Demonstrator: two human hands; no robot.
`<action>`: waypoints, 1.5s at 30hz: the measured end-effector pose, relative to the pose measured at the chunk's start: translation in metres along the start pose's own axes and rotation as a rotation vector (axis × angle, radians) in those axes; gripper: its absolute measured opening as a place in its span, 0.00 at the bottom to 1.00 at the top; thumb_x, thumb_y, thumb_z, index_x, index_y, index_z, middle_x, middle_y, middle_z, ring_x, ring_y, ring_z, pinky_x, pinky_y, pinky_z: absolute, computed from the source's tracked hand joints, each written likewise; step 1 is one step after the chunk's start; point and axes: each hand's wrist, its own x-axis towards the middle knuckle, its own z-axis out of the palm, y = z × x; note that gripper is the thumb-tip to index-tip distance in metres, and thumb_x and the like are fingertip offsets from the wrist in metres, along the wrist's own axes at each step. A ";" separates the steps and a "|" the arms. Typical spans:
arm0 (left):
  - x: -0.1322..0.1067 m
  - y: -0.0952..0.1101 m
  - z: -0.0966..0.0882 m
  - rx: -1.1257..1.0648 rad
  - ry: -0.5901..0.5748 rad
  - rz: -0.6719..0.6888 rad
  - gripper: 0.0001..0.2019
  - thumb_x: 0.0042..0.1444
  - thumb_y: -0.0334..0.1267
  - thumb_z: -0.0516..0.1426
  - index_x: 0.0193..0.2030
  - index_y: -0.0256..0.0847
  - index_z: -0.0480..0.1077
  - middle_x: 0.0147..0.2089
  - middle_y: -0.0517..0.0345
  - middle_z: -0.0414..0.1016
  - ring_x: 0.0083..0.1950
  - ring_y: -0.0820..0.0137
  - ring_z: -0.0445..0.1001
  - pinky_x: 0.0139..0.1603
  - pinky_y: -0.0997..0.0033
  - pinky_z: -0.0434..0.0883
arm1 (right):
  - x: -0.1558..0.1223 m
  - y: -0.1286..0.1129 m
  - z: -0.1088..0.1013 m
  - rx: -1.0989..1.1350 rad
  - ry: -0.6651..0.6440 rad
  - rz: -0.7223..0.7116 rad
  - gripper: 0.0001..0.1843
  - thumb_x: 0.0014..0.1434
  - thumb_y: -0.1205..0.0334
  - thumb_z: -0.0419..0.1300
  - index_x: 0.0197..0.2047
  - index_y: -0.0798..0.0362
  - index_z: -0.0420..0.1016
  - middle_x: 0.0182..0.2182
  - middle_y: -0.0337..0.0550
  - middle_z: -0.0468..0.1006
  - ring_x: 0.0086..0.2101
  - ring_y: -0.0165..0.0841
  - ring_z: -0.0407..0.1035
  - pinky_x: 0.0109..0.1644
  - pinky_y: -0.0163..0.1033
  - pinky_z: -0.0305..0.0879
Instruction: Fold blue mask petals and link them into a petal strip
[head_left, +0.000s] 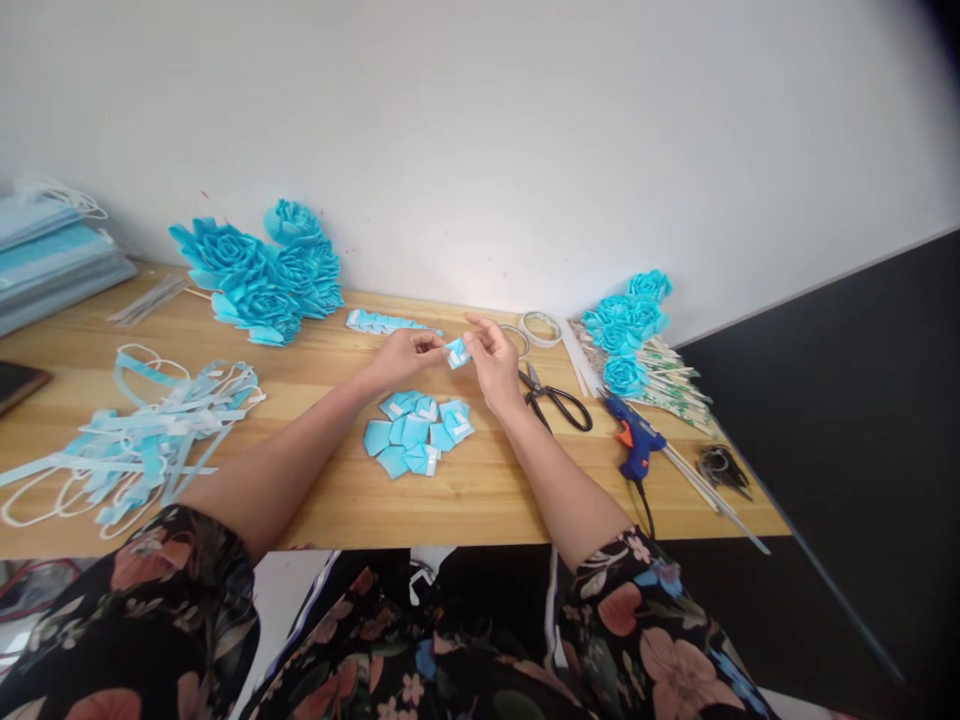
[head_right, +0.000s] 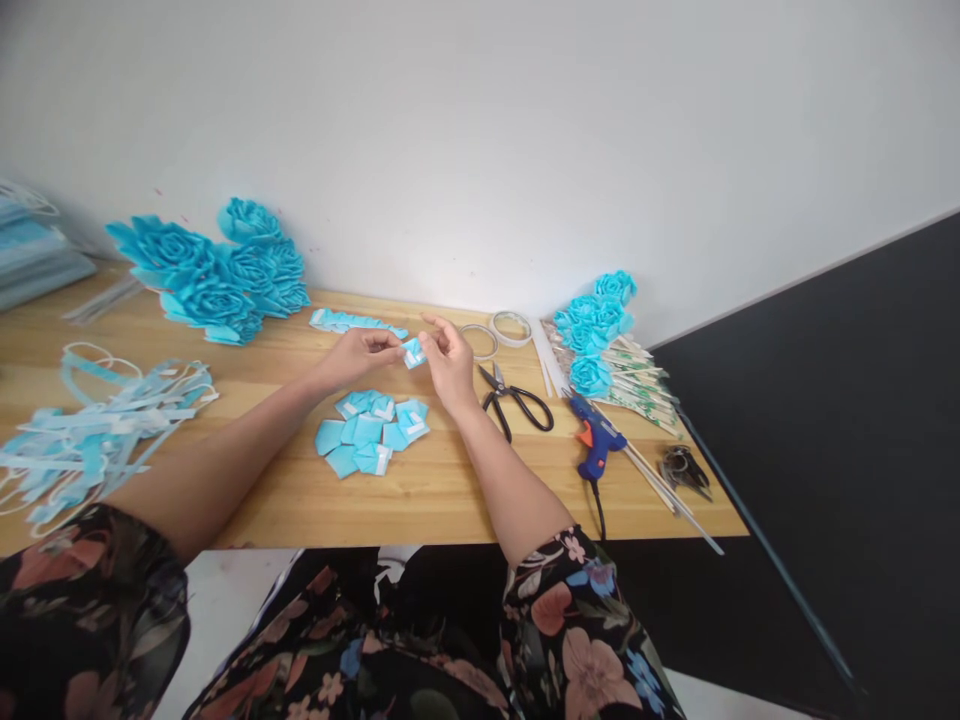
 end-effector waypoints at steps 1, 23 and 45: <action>0.000 -0.001 -0.001 -0.004 0.005 -0.005 0.16 0.49 0.51 0.61 0.27 0.37 0.74 0.27 0.60 0.72 0.31 0.72 0.66 0.35 0.71 0.62 | 0.000 0.000 0.000 0.005 0.000 0.005 0.22 0.62 0.48 0.57 0.56 0.49 0.72 0.30 0.38 0.74 0.31 0.33 0.69 0.38 0.39 0.70; 0.000 -0.007 -0.002 -0.014 0.039 -0.022 0.18 0.50 0.53 0.61 0.28 0.37 0.72 0.27 0.61 0.69 0.31 0.72 0.64 0.34 0.71 0.60 | -0.002 -0.005 0.000 0.081 -0.079 -0.015 0.23 0.58 0.49 0.63 0.54 0.49 0.73 0.33 0.38 0.74 0.35 0.31 0.70 0.42 0.37 0.69; 0.000 -0.004 -0.002 0.027 0.045 -0.006 0.17 0.51 0.51 0.58 0.25 0.38 0.66 0.24 0.64 0.60 0.28 0.75 0.59 0.31 0.71 0.56 | -0.003 -0.008 0.000 0.107 -0.063 -0.011 0.22 0.58 0.49 0.63 0.53 0.49 0.74 0.32 0.38 0.75 0.33 0.31 0.69 0.41 0.38 0.68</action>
